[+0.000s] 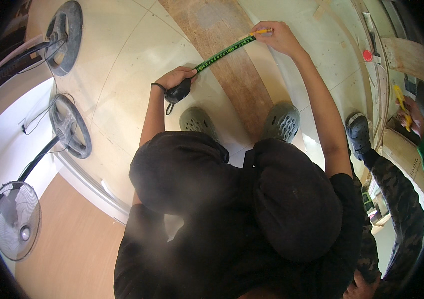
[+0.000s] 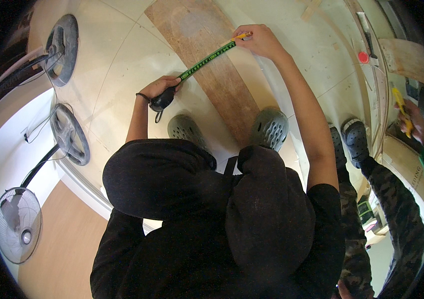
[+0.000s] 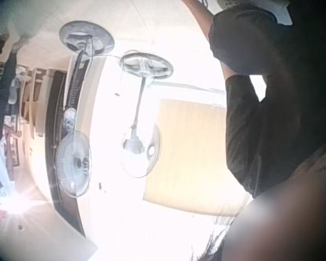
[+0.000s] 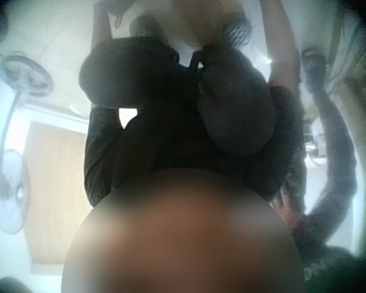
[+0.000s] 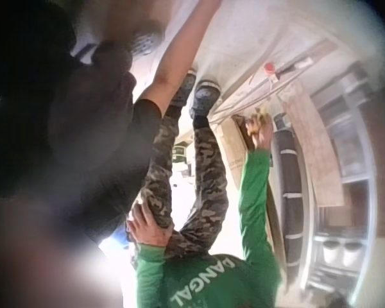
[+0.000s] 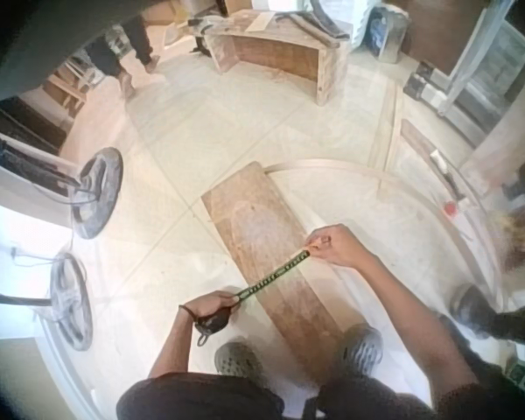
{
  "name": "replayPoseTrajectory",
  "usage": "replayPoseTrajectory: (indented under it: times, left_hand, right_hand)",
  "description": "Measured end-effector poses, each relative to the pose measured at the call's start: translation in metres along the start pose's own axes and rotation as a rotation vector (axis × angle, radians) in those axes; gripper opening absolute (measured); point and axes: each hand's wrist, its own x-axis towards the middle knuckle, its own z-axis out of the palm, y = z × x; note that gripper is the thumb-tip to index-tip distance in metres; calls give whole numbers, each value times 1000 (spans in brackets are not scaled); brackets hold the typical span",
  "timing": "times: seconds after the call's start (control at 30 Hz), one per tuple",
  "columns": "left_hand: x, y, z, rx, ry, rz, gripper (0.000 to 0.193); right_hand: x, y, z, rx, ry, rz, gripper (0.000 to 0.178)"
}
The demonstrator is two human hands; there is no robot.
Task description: The person measures a long wooden plank with a tape measure and marks it with a pencil. They then use a utility knife to score and cut the plank along the marked line.
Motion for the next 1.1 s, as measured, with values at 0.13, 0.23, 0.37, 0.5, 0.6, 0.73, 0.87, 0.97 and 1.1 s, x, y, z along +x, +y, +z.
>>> replayPoseTrajectory:
  times: [0.13, 0.23, 0.37, 0.5, 0.6, 0.73, 0.87, 0.97, 1.1]
  left_hand:
    - [-2, 2, 1, 51, 21, 13, 37]
    - [-3, 4, 1, 44, 16, 6, 38]
    - [-2, 3, 1, 45, 12, -7, 38]
    - [-1, 3, 1, 30, 15, -13, 38]
    - [-2, 4, 1, 54, 17, -20, 39]
    - [-2, 5, 1, 61, 5, -17, 39]
    - [-1, 4, 1, 42, 8, -15, 39]
    - [0, 2, 1, 26, 1, -5, 39]
    - [0, 2, 1, -23, -10, -16, 38]
  right_hand:
    - [-2, 1, 0, 93, 38, -4, 20]
    - [-5, 0, -3, 208, 60, 62, 20]
    - [-6, -1, -4, 191, 55, 59, 19]
    - [-5, 0, -4, 177, 49, 33, 18]
    - [-5, 1, -3, 154, 39, 46, 18]
    - [-5, 3, -3, 165, 29, 38, 19]
    - [-4, 5, -3, 155, 31, 32, 20]
    - [-4, 7, -2, 140, 40, 25, 20]
    - [-3, 9, -1, 138, 40, 21, 19]
